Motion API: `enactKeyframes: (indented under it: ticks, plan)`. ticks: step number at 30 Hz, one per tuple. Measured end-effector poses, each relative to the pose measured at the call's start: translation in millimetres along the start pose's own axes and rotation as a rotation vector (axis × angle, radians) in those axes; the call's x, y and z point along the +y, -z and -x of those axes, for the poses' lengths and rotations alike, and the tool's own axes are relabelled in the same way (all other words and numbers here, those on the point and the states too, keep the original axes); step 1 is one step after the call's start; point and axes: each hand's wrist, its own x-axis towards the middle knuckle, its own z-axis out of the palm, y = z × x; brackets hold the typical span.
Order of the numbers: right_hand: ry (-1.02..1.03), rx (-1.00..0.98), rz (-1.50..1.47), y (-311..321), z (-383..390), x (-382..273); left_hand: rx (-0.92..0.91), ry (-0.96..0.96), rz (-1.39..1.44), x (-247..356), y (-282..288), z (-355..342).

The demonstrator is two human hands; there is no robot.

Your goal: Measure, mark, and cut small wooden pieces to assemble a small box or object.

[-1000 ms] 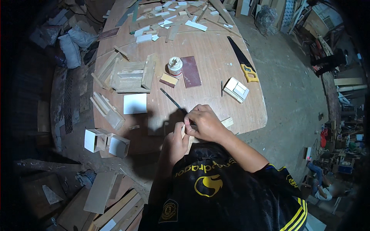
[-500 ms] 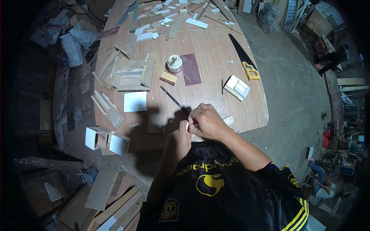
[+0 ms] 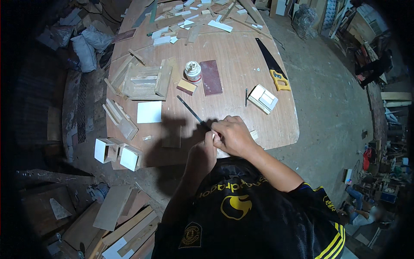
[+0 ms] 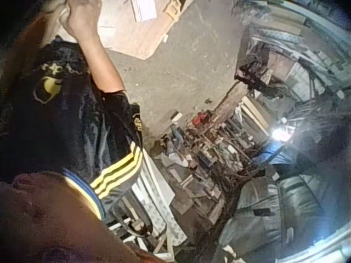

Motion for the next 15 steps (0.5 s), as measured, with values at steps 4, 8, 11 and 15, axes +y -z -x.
enactKeyframes:
  ticks: [4,8,11,15]
  plan:
    - [-0.047,-0.113,0.028,9,9,8,-0.055,0.031,-0.041,9,-13,0]
    - [-0.061,-0.142,0.029,20,20,20,-0.111,0.060,-0.054,18,-27,-1]
    - [-0.045,-0.170,0.056,28,26,28,-0.168,0.134,-0.006,28,-35,-2]
    - [-0.055,-0.241,0.087,36,30,37,-0.161,0.094,-0.129,41,-45,-5]
